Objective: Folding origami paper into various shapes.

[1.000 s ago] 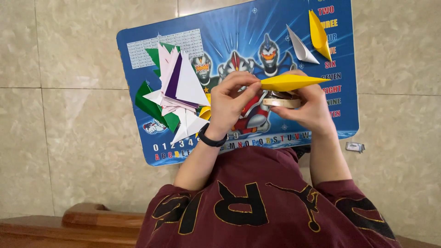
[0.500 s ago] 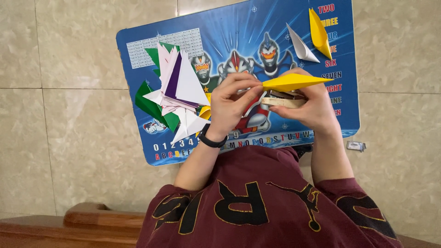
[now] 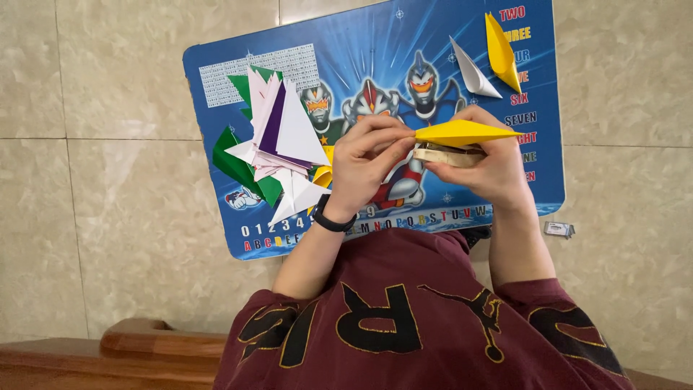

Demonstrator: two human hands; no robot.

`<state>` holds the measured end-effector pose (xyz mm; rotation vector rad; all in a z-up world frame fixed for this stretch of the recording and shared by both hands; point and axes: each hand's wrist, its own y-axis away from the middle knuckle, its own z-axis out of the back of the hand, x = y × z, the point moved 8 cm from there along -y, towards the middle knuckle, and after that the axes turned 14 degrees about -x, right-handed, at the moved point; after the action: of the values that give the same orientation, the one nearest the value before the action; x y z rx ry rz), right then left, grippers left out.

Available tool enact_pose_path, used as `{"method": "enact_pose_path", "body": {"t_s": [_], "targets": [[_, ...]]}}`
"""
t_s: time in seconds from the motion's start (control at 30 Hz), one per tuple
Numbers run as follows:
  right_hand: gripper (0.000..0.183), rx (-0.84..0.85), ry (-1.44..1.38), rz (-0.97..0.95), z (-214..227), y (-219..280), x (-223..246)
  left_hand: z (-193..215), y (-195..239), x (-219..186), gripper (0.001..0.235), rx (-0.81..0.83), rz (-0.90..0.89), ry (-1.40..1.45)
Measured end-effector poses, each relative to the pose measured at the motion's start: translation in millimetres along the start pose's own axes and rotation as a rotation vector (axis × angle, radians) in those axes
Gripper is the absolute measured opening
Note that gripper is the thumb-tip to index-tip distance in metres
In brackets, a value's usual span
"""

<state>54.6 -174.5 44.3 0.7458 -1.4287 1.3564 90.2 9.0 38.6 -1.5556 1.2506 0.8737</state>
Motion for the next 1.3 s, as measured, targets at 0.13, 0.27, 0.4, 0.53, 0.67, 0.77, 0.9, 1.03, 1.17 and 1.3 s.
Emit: {"method": "enact_pose_path", "body": {"t_s": [0.13, 0.27, 0.4, 0.53, 0.67, 0.77, 0.9, 1.03, 1.17, 1.3], "targets": [[0.038, -0.011, 0.008, 0.037, 0, -1, 1, 1, 0, 1, 0.014, 0.015, -0.035, -0.028], [0.037, -0.01, 0.046, 0.081, 5, 3, -9, 4, 3, 0, 0.015, 0.046, -0.062, -0.036], [0.035, -0.022, 0.015, 0.02, 6, 4, -12, 3, 6, -17, 0.024, 0.09, -0.236, -0.208], [0.044, 0.043, -0.003, 0.02, -6, 4, -9, -13, 14, -20, 0.051, 0.231, -0.556, -0.455], [0.053, 0.138, 0.005, -0.137, -1, 21, -31, -10, 17, -27, 0.034, 0.092, -0.807, -0.602], [0.059, 0.168, 0.02, -0.128, -1, 17, -11, 3, 14, -14, 0.029, 0.055, -0.773, -0.606], [0.054, 0.283, 0.218, -0.112, -15, 26, -17, 28, 0, 14, 0.023, 0.013, -0.181, -0.302], [0.057, 0.346, 0.577, 0.082, -37, 57, -45, 36, 7, 42, 0.025, -0.038, 0.151, -0.027], [0.07, 0.216, 0.678, 0.234, -38, 62, -43, 39, 19, 62, 0.025, -0.018, 0.229, 0.01], [0.045, -0.067, 0.406, 0.054, -2, 72, -60, 30, 20, 45, 0.024, 0.039, -0.023, -0.312]]}}
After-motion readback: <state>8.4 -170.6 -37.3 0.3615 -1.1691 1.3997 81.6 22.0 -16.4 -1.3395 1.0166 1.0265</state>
